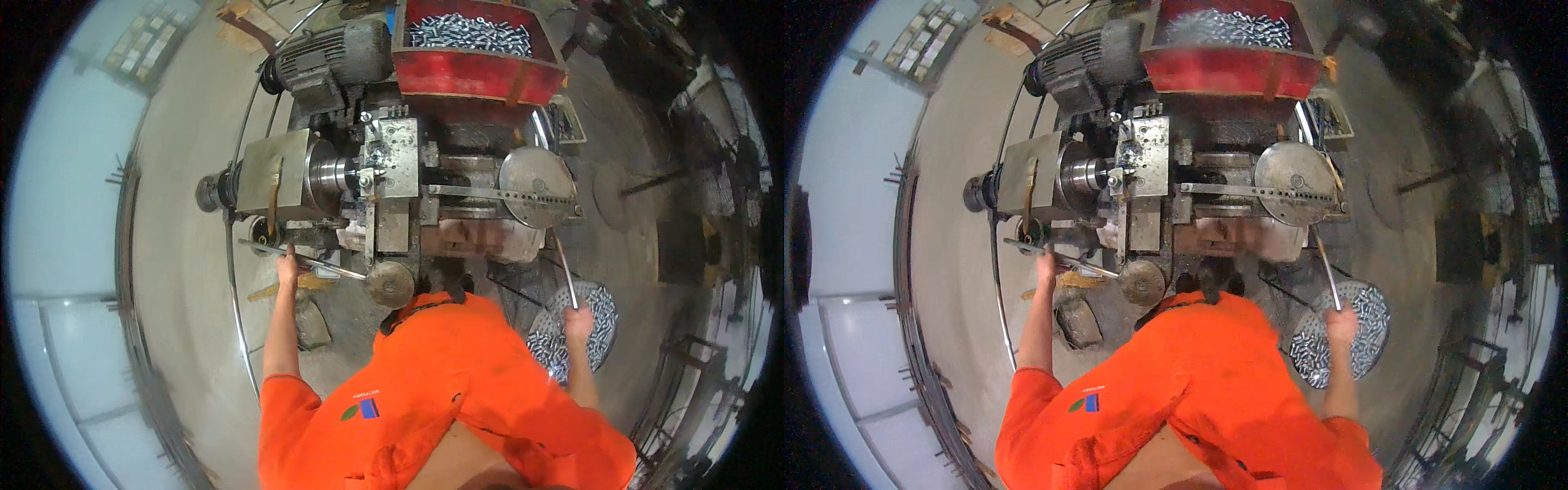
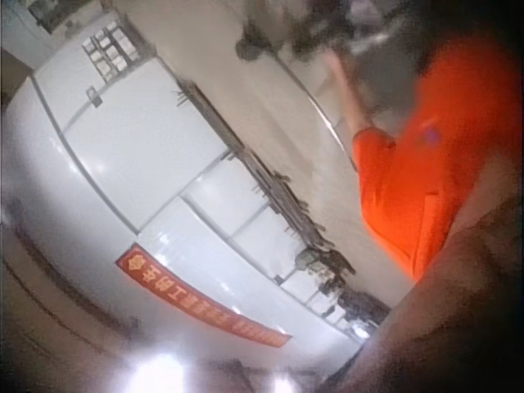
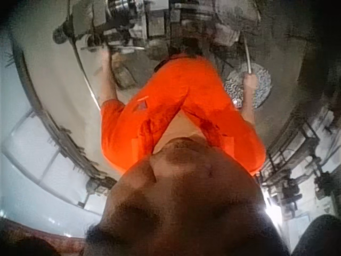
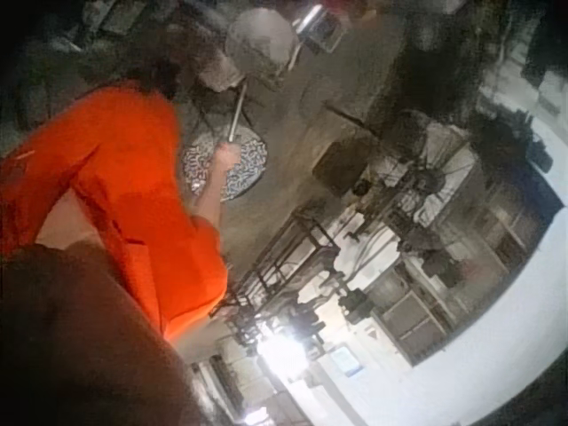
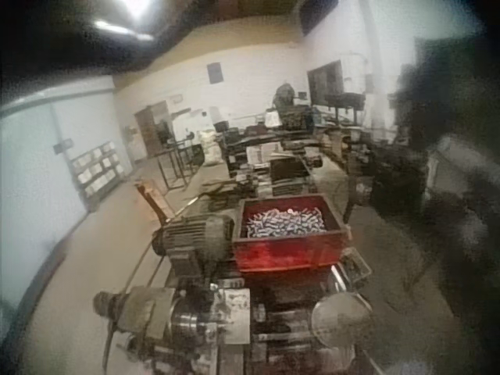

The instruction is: The person operates a metal turning machine, repeatedly inserting small metal parts into the chuck, engaging the machine with a lever, and removing the processed parts. The person uses a long metal rod to assist with loading and unloading parts from the machine.

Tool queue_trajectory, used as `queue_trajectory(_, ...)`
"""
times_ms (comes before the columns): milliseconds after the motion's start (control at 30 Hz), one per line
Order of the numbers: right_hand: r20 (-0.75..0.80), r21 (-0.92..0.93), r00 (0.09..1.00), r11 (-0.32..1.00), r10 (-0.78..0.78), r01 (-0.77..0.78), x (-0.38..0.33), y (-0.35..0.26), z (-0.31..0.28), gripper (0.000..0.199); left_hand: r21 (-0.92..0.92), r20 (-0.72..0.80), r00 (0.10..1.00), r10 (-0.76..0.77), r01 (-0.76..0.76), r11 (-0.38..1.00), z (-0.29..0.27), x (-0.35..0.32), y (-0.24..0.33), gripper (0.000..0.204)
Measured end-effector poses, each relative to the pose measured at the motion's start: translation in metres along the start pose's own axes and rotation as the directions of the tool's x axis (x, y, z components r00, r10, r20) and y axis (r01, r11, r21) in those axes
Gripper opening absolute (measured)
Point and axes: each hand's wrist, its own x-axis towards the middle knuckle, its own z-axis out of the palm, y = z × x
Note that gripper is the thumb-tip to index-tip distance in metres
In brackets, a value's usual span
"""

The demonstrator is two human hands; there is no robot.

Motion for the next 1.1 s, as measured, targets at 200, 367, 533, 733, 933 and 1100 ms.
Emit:
queue_trajectory(200, -0.048, -0.528, 0.998, 0.849, -0.043, 0.011, 0.152, 0.018, -0.069, 0.042, -0.022, 0.019, 0.999, 0.047, -0.047, 0.999, 0.027, -0.013, 0.01, 0.053)
queue_trajectory(367, -0.325, -0.53, 0.945, 0.837, -0.05, -0.137, 0.207, -0.031, -0.051, 0.061, -0.103, 0.277, 0.961, -0.018, 0.048, 0.993, 0.007, -0.027, 0.026, 0.048)
queue_trajectory(533, -0.459, -0.315, 0.833, 0.933, -0.309, 0.172, 0.132, -0.079, -0.007, 0.075, -0.006, 0.19, 0.982, -0.016, 0.017, 1.0, -0.045, 0.019, -0.046, 0.041)
queue_trajectory(733, 0.014, -0.103, 0.981, 0.976, -0.193, 0.194, 0.004, -0.042, 0.06, 0.063, 0.831, 0.256, 0.93, 0.263, -0.351, 0.431, -0.017, 0.067, -0.092, 0.05)
queue_trajectory(933, 0.205, -0.041, 0.937, 0.954, -0.282, 0.296, -0.081, -0.028, 0.049, 0.026, 0.811, 0.431, 0.874, 0.222, -0.484, 0.329, 0.028, 0.066, -0.093, 0.042)
queue_trajectory(1100, 0.185, -0.083, 0.937, 0.946, -0.296, 0.315, -0.085, -0.018, 0.061, 0.018, 0.815, 0.053, 0.936, 0.348, -0.241, 0.526, 0.089, 0.083, -0.207, 0.041)
